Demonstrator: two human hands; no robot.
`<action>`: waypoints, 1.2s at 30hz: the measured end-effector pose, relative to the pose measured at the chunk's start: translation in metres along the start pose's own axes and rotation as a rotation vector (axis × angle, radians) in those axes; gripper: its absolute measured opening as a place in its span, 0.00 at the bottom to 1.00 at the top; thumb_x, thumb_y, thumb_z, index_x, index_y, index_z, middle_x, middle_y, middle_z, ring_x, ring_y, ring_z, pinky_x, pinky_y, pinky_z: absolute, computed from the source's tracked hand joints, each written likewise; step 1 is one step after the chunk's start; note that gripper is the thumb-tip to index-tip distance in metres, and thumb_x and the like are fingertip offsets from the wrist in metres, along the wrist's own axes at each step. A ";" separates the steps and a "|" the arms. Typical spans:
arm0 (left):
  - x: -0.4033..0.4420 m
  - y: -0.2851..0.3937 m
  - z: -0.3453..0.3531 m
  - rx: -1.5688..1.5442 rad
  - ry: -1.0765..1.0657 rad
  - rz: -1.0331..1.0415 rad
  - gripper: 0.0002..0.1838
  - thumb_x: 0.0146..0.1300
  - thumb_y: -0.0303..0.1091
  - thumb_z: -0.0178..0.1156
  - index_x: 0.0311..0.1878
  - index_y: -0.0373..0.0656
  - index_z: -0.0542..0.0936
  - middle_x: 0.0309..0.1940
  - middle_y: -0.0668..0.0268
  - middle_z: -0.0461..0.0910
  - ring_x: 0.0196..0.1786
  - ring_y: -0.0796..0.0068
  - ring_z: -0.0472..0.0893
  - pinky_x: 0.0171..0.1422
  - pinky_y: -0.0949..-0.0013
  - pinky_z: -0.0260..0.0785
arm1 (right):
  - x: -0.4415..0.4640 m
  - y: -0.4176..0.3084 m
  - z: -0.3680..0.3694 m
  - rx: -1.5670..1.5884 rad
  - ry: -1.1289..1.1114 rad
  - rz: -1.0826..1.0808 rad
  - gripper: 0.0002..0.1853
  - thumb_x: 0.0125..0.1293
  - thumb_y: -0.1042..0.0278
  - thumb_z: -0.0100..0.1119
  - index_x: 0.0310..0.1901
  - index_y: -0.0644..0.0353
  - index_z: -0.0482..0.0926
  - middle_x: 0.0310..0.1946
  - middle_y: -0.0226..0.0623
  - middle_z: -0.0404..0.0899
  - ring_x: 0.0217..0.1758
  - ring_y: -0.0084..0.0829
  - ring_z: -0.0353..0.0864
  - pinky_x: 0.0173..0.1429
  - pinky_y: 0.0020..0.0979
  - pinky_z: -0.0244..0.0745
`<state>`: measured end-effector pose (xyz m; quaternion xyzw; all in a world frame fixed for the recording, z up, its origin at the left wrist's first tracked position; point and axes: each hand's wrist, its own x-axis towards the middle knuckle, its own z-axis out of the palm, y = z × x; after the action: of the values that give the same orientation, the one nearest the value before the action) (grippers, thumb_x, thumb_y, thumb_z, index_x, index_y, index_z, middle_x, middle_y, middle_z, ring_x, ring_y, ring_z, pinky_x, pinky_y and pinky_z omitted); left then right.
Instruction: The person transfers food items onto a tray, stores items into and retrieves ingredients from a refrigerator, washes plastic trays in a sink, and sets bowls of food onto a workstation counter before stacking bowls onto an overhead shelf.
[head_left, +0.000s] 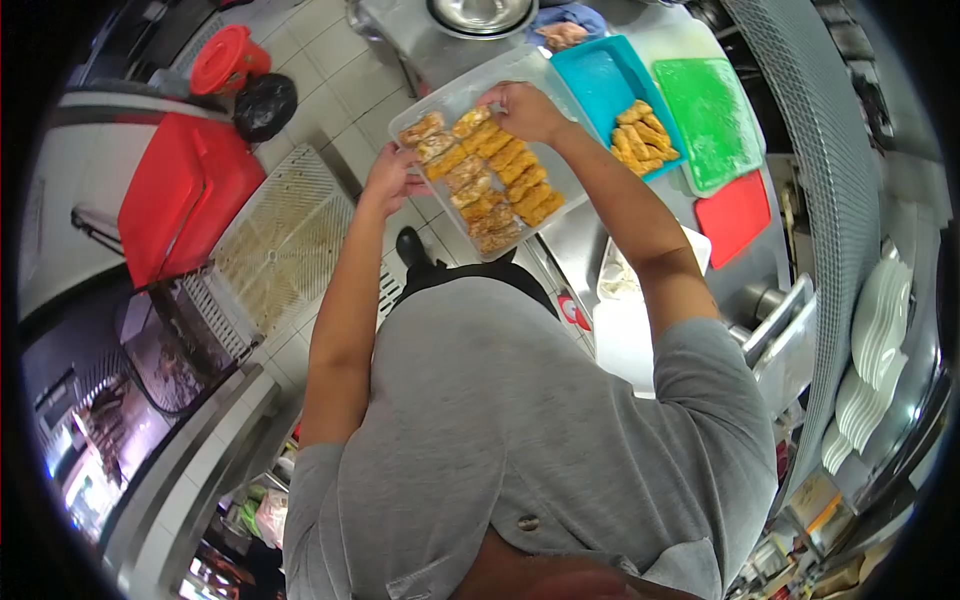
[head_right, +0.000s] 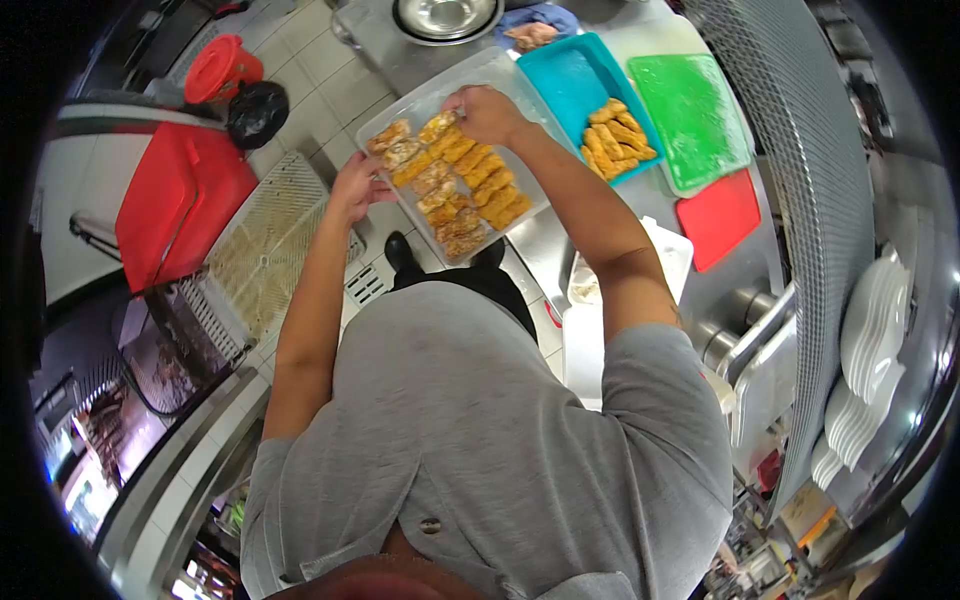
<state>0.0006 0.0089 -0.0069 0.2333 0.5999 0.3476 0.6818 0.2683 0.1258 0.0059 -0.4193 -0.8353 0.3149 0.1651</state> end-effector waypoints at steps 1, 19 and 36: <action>0.001 0.001 0.004 0.009 -0.015 0.004 0.27 0.66 0.38 0.57 0.64 0.39 0.63 0.51 0.55 0.75 0.41 0.53 0.84 0.40 0.54 0.83 | -0.008 -0.002 -0.010 -0.010 0.042 0.015 0.18 0.53 0.70 0.60 0.48 0.58 0.84 0.46 0.44 0.84 0.52 0.46 0.81 0.59 0.41 0.76; -0.004 0.006 0.008 -0.019 -0.027 -0.023 0.27 0.64 0.35 0.58 0.65 0.38 0.64 0.52 0.53 0.75 0.43 0.54 0.85 0.43 0.54 0.83 | -0.108 0.115 -0.149 -0.609 -0.148 0.480 0.16 0.55 0.73 0.64 0.48 0.52 0.81 0.53 0.40 0.80 0.58 0.45 0.79 0.58 0.43 0.77; -0.004 0.007 0.007 -0.013 -0.001 -0.047 0.30 0.62 0.36 0.58 0.66 0.40 0.62 0.51 0.54 0.75 0.42 0.55 0.84 0.40 0.55 0.82 | 0.017 -0.011 -0.027 0.068 0.028 -0.144 0.14 0.57 0.75 0.64 0.47 0.57 0.79 0.42 0.43 0.82 0.48 0.46 0.82 0.54 0.42 0.77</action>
<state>0.0063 0.0115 0.0019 0.2150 0.6027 0.3350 0.6916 0.2666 0.1452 0.0335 -0.3565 -0.8498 0.3244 0.2132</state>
